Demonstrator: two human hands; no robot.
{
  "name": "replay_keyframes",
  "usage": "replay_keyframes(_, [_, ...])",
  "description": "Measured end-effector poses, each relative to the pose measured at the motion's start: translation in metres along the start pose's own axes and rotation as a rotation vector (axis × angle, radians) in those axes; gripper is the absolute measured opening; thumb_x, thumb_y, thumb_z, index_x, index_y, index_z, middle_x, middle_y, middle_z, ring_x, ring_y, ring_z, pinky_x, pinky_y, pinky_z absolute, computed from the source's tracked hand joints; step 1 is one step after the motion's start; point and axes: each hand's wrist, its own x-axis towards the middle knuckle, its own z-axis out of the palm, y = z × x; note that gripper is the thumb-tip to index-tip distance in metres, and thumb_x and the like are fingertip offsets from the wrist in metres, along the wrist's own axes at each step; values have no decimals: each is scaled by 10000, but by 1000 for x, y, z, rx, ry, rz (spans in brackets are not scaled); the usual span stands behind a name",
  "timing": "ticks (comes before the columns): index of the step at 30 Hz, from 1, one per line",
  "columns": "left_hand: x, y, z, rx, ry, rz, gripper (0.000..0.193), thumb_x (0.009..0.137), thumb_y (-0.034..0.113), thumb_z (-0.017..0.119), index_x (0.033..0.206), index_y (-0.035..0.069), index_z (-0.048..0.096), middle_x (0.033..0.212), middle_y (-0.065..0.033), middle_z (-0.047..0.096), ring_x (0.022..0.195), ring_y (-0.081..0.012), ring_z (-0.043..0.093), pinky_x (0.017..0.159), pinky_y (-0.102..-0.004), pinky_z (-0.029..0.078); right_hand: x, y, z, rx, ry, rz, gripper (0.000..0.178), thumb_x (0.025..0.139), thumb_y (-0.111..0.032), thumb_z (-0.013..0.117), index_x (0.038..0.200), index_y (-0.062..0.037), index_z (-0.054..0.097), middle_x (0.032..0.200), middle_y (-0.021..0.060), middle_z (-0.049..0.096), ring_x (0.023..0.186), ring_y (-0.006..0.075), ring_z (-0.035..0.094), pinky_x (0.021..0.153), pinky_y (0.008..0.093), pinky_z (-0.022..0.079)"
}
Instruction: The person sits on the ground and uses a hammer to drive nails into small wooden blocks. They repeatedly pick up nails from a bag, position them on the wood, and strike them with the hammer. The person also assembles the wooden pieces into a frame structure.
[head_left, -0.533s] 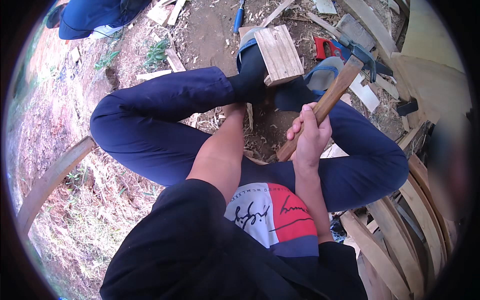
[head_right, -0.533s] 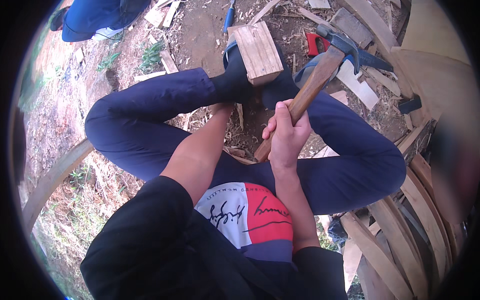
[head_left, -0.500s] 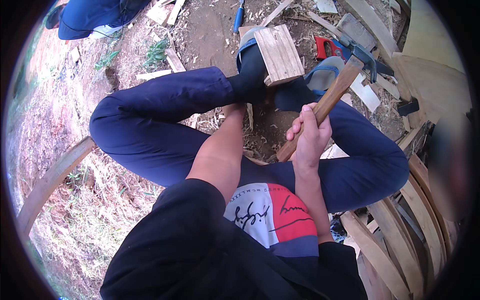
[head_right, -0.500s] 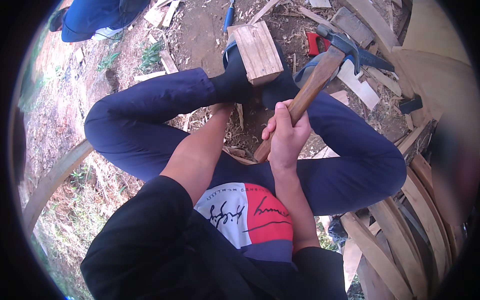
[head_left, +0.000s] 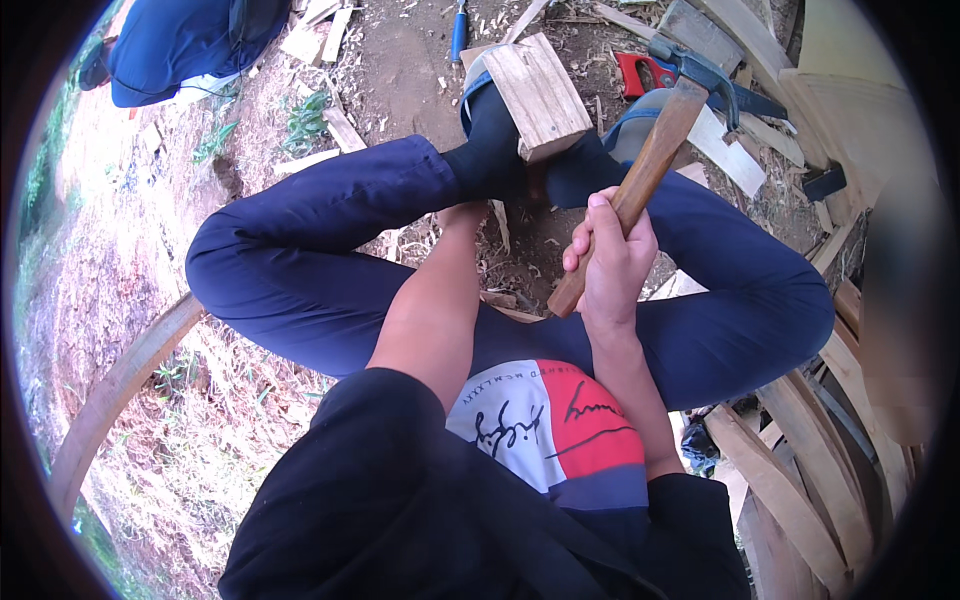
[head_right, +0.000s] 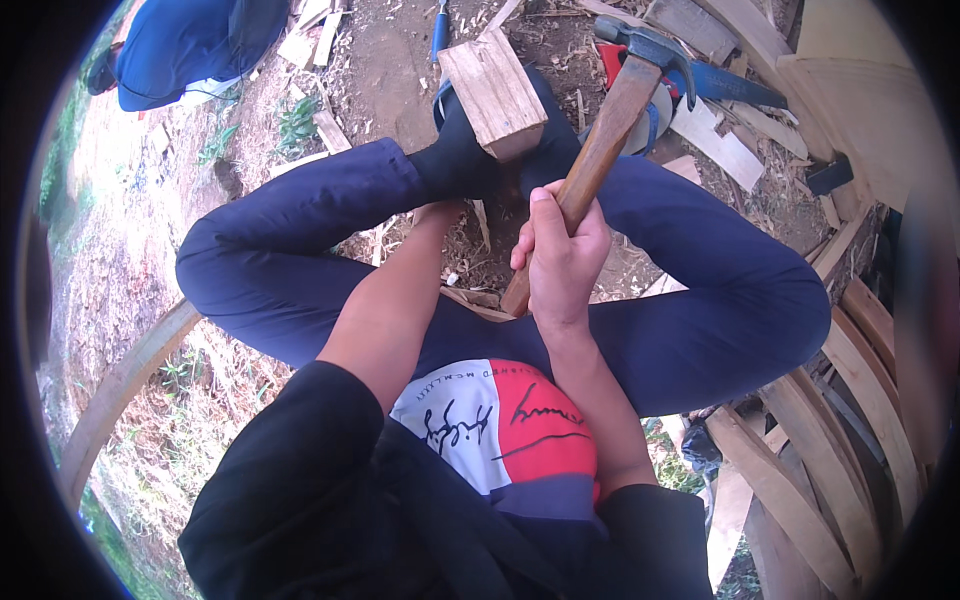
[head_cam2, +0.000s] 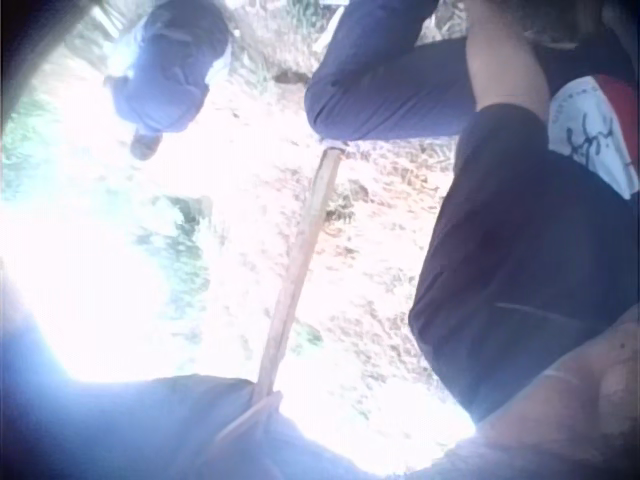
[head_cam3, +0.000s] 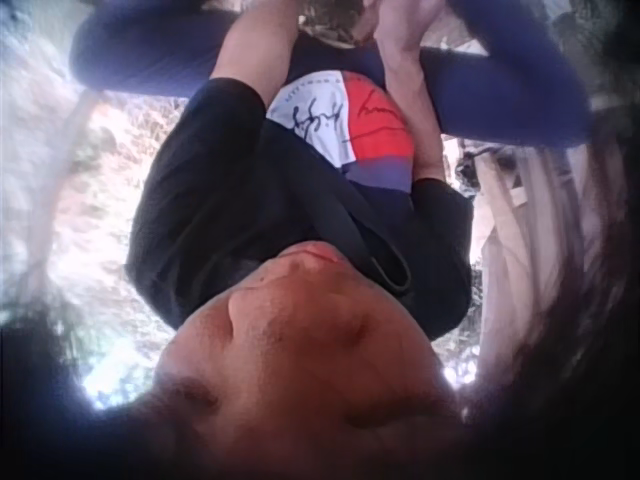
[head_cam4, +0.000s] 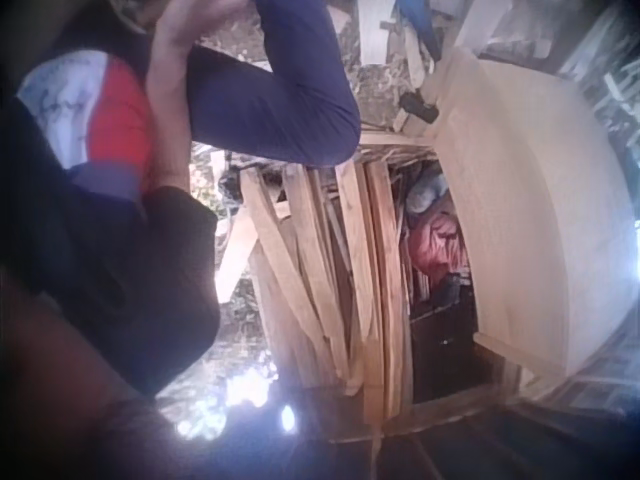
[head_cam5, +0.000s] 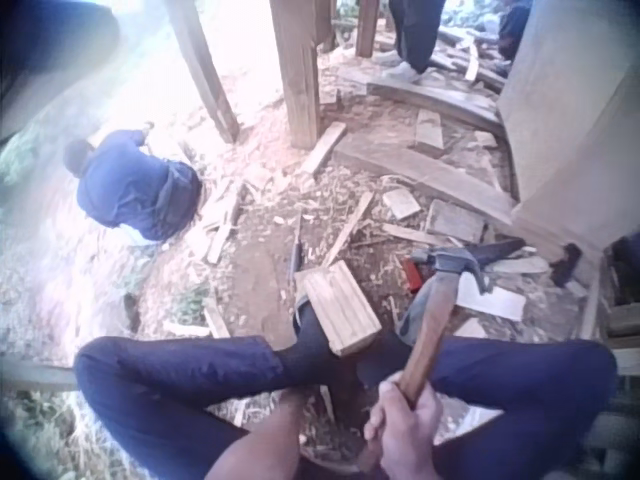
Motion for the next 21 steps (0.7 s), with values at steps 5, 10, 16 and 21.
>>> replay_keyframes(5, [-6, -1, -36, 280, -392, -70, 433, 889, 345, 601, 1197, 43, 638, 1136, -176, 676, 1003, -306, 678, 853, -416, 538, -5, -3, -5, 46, 3, -36, 98, 931, -122, 585, 910, -38, 539, 603, -4, 493, 436, 53, 462, 378, 212, 398])
replay_keyframes(10, [-11, -21, -43, 459, -524, 10, 323, 861, 280, 637, 1031, 13, 699, 957, -138, 713, 823, -238, 705, 680, -383, 553, -17, -1, -13, 99, -44, -56, 94, 931, -120, 577, 905, -35, 545, 588, -1, 496, 432, 54, 465, 378, 219, 395])
replay_keyframes(16, [-102, 42, -115, -180, -523, 149, 200, 838, 217, 721, 976, 74, 704, 838, -32, 699, 722, -135, 645, 618, -290, 498, -19, 0, -35, 33, -26, -139, 120, 916, -126, 606, 910, -33, 532, 601, -5, 501, 424, 53, 461, 376, 216, 397])
replay_keyframes(21, [-165, 58, -166, -653, -746, 495, 124, 905, 193, 686, 952, 79, 677, 876, 16, 681, 785, -50, 608, 682, -216, 461, -21, -3, -43, -40, -134, -81, 243, 881, -166, 700, 956, -34, 510, 665, -8, 527, 441, 46, 482, 369, 212, 395])
